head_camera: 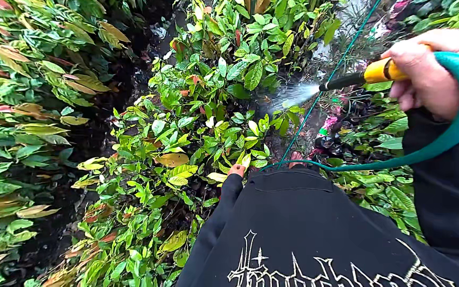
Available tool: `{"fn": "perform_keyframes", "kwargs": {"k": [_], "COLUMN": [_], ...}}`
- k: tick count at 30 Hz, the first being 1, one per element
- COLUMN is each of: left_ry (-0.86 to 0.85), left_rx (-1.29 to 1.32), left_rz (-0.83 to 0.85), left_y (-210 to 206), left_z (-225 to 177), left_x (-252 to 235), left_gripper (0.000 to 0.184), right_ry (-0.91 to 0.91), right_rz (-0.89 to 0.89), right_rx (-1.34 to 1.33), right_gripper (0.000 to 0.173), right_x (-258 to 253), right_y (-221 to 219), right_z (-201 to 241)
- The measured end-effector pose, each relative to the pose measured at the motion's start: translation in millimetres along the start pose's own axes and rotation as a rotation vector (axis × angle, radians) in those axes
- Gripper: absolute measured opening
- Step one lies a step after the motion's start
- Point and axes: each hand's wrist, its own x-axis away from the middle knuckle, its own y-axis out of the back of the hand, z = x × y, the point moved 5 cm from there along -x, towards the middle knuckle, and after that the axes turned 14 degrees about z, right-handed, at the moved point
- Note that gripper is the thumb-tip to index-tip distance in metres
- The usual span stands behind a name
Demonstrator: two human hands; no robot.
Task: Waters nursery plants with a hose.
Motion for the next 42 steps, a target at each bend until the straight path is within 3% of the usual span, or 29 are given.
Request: {"fn": "perform_keyframes", "kwargs": {"k": [4,19,31,42], "left_ry": [0.022,0.074,0.197,0.262], "left_rx": [-0.003,0.023,0.093,0.1], "left_rz": [0.009,-0.027,-0.099,-0.21], "left_y": [2,-27,-68,-103], "left_z": [2,-1,-14,-58], "left_x": [2,-2,6,11], "left_gripper": [0.039,0.039,0.041,0.039], "right_ry": [0.075,0.103,0.123,0.29], "right_rz": [-0.13,-0.063,-0.014,0.105], "right_rx": [-0.1,-0.289,-0.25,-0.191], "right_gripper": [0.041,0.032,0.035,0.041], "right_x": [2,-2,-14,-5], "right_y": [0,50,90,98], "right_z": [-9,-46,-80,-76]}}
